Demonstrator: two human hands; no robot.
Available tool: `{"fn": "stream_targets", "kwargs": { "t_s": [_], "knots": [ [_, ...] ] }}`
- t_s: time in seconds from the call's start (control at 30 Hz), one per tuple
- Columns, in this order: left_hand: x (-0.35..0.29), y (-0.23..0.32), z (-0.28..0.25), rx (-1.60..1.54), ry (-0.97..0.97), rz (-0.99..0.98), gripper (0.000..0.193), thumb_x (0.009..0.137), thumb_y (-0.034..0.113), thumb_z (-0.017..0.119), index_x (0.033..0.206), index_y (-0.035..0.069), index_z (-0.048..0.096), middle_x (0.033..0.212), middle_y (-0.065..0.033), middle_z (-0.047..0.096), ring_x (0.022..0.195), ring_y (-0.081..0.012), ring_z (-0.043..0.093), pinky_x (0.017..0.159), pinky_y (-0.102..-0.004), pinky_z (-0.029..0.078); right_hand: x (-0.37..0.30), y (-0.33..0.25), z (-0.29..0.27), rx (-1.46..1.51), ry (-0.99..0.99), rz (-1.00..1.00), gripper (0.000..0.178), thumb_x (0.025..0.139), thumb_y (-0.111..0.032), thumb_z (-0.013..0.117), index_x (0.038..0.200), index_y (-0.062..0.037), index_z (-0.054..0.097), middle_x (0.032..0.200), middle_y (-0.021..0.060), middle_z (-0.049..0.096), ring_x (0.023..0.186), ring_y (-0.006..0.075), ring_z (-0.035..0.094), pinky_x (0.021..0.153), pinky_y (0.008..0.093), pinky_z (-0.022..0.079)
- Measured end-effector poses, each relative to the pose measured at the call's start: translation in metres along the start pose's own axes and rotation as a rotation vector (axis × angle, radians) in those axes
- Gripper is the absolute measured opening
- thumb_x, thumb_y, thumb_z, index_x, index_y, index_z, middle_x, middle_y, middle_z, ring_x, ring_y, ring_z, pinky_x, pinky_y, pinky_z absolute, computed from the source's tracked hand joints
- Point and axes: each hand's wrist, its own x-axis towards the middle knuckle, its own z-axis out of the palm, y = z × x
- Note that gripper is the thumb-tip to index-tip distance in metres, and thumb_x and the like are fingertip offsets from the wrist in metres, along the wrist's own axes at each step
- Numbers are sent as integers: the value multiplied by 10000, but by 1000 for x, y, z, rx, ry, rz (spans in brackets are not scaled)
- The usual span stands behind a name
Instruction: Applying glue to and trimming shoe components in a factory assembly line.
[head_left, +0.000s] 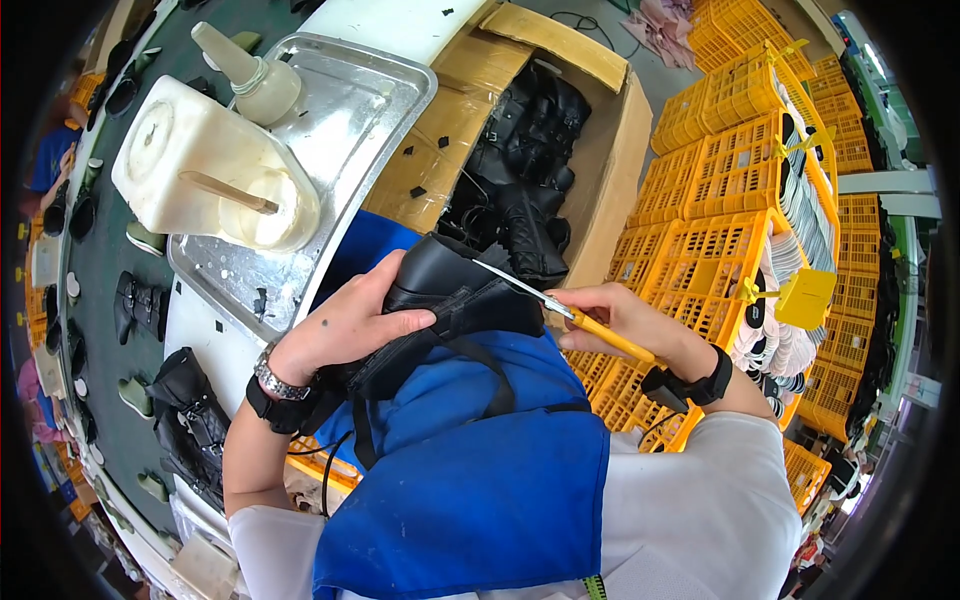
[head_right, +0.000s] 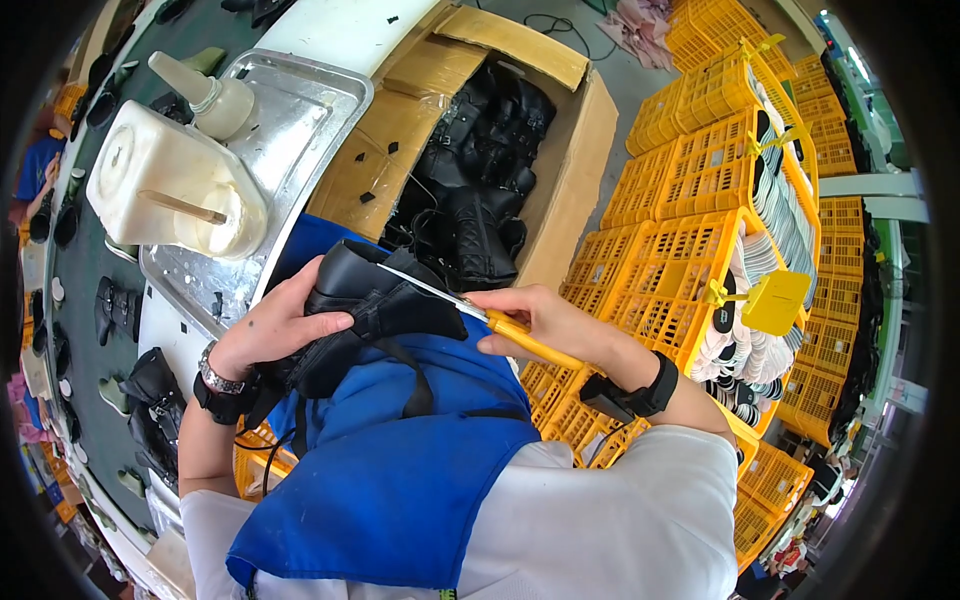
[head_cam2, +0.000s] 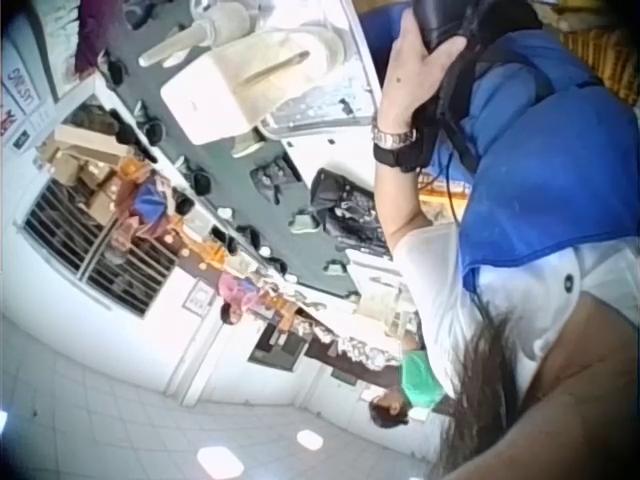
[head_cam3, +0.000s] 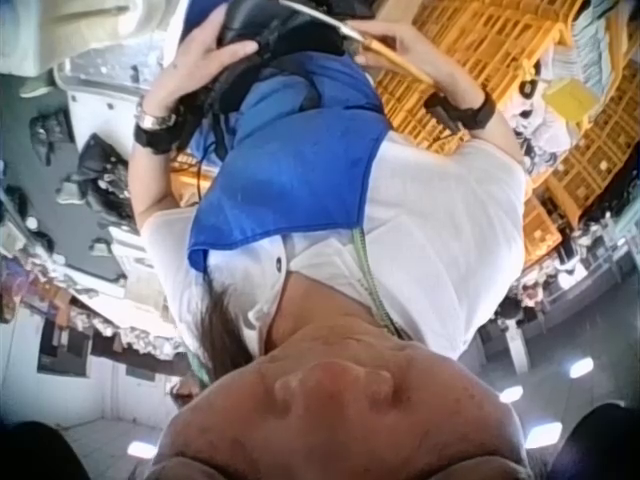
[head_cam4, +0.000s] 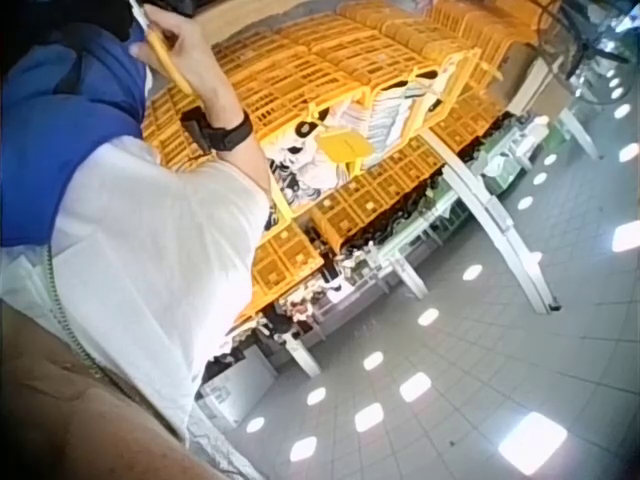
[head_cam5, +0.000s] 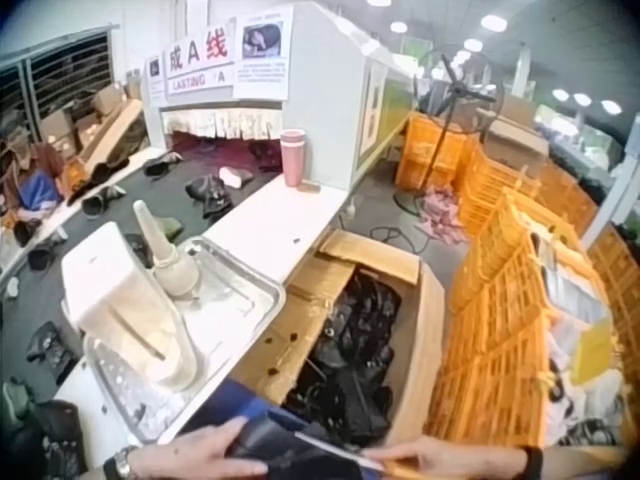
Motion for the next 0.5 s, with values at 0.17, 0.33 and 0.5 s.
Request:
{"fn": "stream_targets", "kwargs": {
  "t_s": [0.17,0.33,0.5],
  "knots": [
    [-2,0,0,7,10,3,527,814,333,627,1134,-16,395,890,-185,579,807,-282,589,725,-340,453,2,-1,2,3,17,-25,499,786,-86,679,1241,-42,479,808,-65,482,733,32,405,629,182,376],
    [-1,1,0,-8,-1,15,520,815,327,627,1133,-14,395,901,-181,577,811,-269,587,727,-334,452,-3,-4,0,-18,-8,21,485,777,-92,690,1220,-39,500,834,-58,510,741,33,423,643,186,388],
    [0,3,2,-23,-28,21,510,818,312,625,1142,-9,396,909,-178,578,819,-257,585,732,-328,449,-6,2,1,-10,21,-14,484,768,-100,701,1209,-39,510,840,-40,528,748,39,444,667,190,406]
  ]
}}
